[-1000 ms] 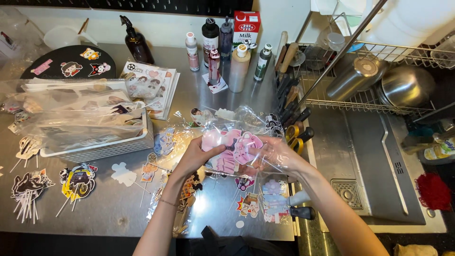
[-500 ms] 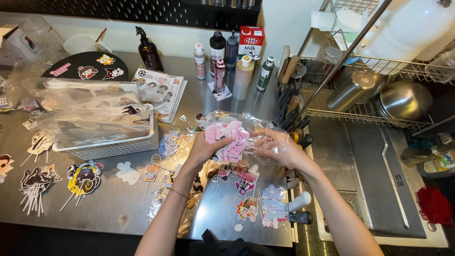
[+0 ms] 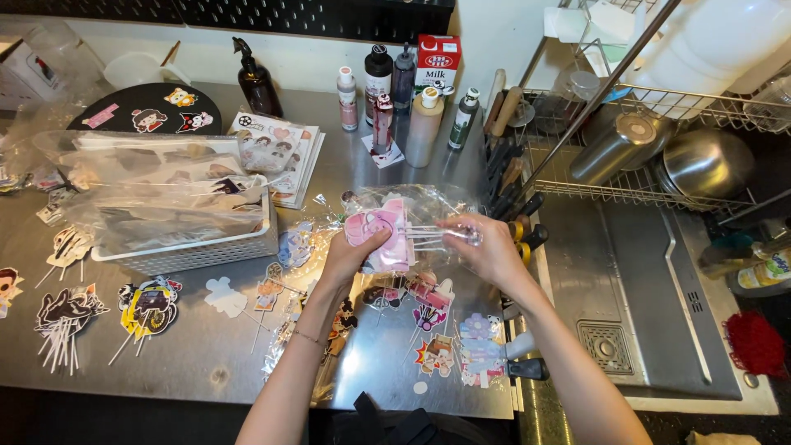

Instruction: The person organizes various paper cake toppers on a stainless steel counter and places them into clear plastic bags.

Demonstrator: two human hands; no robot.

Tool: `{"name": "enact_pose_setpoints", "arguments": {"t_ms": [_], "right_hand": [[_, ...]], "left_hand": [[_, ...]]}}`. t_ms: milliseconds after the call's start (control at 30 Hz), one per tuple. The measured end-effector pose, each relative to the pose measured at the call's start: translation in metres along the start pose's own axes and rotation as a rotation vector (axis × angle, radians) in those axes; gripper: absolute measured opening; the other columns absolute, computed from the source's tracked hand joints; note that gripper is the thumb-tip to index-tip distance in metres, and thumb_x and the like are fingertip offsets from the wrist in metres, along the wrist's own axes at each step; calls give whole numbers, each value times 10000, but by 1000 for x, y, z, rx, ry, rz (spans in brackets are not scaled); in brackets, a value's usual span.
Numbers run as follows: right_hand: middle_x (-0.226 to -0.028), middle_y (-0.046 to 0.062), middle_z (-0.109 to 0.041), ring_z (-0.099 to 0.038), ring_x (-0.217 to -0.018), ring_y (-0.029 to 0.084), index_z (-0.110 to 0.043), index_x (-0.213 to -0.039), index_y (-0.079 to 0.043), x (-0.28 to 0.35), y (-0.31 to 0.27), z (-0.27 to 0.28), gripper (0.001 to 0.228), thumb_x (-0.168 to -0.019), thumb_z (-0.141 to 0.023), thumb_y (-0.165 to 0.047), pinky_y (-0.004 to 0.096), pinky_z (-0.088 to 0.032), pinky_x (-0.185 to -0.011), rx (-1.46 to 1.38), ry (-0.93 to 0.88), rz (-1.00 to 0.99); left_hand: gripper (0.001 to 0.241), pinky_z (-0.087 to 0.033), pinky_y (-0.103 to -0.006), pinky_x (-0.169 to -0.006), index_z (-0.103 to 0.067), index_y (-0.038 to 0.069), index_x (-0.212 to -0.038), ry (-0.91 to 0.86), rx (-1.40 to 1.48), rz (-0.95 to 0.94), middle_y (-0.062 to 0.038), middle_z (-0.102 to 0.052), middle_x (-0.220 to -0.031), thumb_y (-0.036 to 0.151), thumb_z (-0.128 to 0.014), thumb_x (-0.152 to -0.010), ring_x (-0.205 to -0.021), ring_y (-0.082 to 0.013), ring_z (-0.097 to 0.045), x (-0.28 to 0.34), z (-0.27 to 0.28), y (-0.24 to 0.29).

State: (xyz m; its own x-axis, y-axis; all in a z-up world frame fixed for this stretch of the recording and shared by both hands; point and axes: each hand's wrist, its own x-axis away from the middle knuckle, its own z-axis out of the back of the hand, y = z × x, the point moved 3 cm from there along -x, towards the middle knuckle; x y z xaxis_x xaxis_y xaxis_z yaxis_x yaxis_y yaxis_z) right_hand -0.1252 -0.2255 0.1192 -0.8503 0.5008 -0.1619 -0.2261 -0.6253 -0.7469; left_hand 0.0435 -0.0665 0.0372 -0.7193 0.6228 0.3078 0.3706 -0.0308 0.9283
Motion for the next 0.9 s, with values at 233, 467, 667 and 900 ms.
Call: {"name": "enact_pose_setpoints", "arguments": {"t_ms": [233, 467, 667, 900], "right_hand": [[-964, 2, -711, -611, -891, 218, -840, -939, -321, 0, 33, -9, 122, -818, -827, -310, 330, -490, -890, 63, 133, 227], [-1061, 129, -627, -574, -848, 172, -747, -1188, -68, 10, 41, -6, 372, -831, -829, -133, 265, -532, -710, -274, 170, 29], [-867, 92, -756, -698, -696, 144, -752, -1138, -147, 65, 155, -25, 176, -986, -691, -210, 290, -593, -551, -172, 221, -488], [-1132, 305, -686, -658, -1143, 481, -723, -1101, 31, 97, 145, -114, 582, -951, -671, -530, 543, -529, -986, 399, -22, -533]], "left_hand": [[404, -560, -263, -616, -756, 58, -946, -121, -4, 44, -40, -734, -774, 266, -976, -678, -668, -124, -686, 3, -3, -3], [364, -566, -292, -681, -713, 62, -958, -38, 30, 84, -72, -736, -794, 292, -920, -765, -695, -175, -716, 6, 24, -1], [374, -626, -328, -758, -638, 32, -1125, 156, 351, -17, -97, -730, -939, 227, -826, -867, -821, -206, -761, 3, 99, -17], [309, -647, -385, -771, -674, 1, -1124, 267, 472, -61, -136, -750, -989, 129, -812, -879, -862, -234, -777, 15, 112, -39]]}}
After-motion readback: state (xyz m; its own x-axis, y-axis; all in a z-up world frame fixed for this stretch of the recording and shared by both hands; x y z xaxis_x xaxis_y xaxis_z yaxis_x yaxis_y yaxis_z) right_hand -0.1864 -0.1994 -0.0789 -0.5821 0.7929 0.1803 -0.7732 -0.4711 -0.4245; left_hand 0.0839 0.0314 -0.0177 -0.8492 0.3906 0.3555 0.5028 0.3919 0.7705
